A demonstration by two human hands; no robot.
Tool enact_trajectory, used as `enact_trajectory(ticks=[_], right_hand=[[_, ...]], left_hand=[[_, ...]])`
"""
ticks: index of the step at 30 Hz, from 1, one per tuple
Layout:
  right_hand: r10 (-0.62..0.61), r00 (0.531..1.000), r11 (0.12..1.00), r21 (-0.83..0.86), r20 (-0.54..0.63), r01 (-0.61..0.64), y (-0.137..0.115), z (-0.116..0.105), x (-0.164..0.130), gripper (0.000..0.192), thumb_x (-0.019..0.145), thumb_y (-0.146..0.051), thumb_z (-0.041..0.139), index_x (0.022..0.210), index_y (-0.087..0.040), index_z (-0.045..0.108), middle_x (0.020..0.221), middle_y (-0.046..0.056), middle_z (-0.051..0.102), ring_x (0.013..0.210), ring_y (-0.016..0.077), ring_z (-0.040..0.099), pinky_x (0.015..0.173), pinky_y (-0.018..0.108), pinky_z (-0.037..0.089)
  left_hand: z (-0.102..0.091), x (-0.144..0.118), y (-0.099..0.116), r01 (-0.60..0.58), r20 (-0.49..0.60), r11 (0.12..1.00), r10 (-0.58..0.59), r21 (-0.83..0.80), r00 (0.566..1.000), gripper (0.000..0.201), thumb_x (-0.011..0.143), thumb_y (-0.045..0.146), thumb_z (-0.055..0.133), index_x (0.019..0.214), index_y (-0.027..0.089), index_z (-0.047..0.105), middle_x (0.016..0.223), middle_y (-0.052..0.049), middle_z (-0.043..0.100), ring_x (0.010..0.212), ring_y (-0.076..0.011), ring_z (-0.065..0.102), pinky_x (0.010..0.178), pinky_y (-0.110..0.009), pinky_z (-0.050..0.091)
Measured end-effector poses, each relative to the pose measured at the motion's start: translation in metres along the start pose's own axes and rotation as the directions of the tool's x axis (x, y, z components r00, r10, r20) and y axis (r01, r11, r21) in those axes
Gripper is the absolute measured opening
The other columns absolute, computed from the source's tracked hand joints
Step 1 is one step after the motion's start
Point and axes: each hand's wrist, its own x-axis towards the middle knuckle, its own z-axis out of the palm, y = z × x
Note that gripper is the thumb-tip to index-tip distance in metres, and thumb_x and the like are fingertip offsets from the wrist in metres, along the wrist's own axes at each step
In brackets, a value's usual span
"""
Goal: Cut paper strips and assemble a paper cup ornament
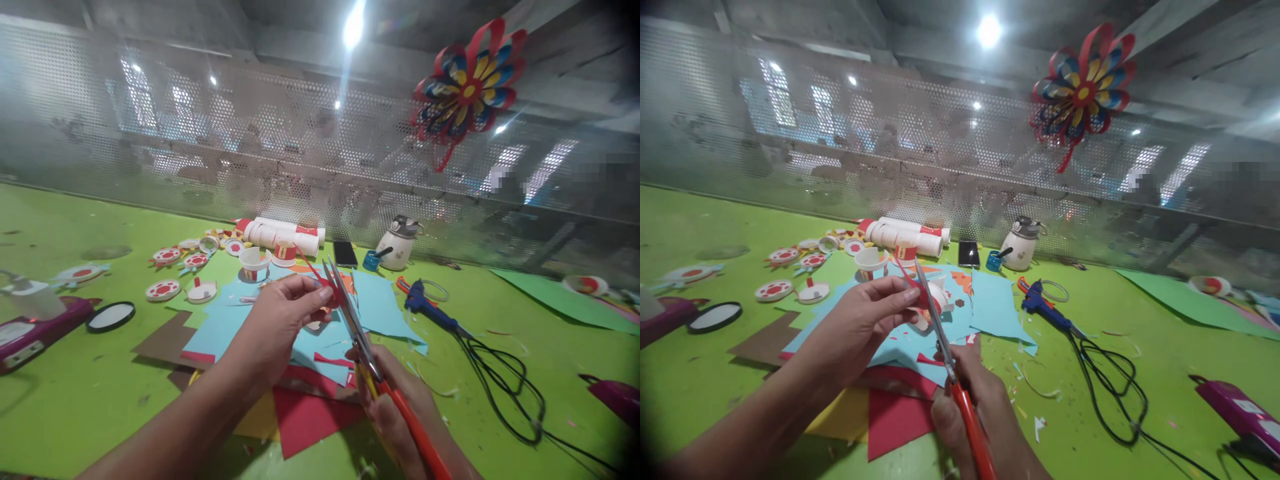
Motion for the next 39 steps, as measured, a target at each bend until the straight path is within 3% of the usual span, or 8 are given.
enact_trajectory(ticks=[19,28,39], right_hand=[[0.041,0.998,0.998,0.054,-0.037,-0.039,0.008,0.0,0.0,0.064,0.077,-0.074,0.043,0.107,-0.02,0.059,0.065,0.001,0.049,0.06,0.0163,0.05,0.06,0.027,0.047],[0.053,0.998,0.998,0.04,-0.037,-0.051,0.007,0.001,0.0,0.059,0.08,-0.07,0.044,0.104,-0.019,0.058,0.063,-0.001,0.046,0.056,0.0139,0.046,0.055,0.025,0.044],[0.05,0.999,0.999,0.001,0.016,-0.05,-0.003,-0.001,-0.001,0.06,0.081,-0.07,0.039,0.106,-0.018,0.053,0.063,-0.003,0.038,0.052,0.011,0.034,0.049,0.025,0.03]], left_hand=[[-0.004,0.0,-0.004,-0.041,0.042,0.995,0.038,0.087,0.998,0.021,0.073,0.032,0.07,0.071,0.012,0.064,0.07,-0.005,0.063,0.061,-0.0136,0.055,0.065,-0.031,0.043],[-0.002,0.0,-0.002,-0.02,0.036,0.998,0.018,0.052,0.999,0.019,0.071,0.03,0.071,0.07,0.013,0.063,0.071,-0.005,0.064,0.06,-0.0128,0.055,0.064,-0.03,0.043],[-0.004,0.001,0.0,-0.012,0.061,0.999,0.009,0.043,0.998,0.018,0.073,0.028,0.071,0.068,0.013,0.062,0.075,-0.006,0.067,0.062,-0.013,0.056,0.068,-0.031,0.043]])
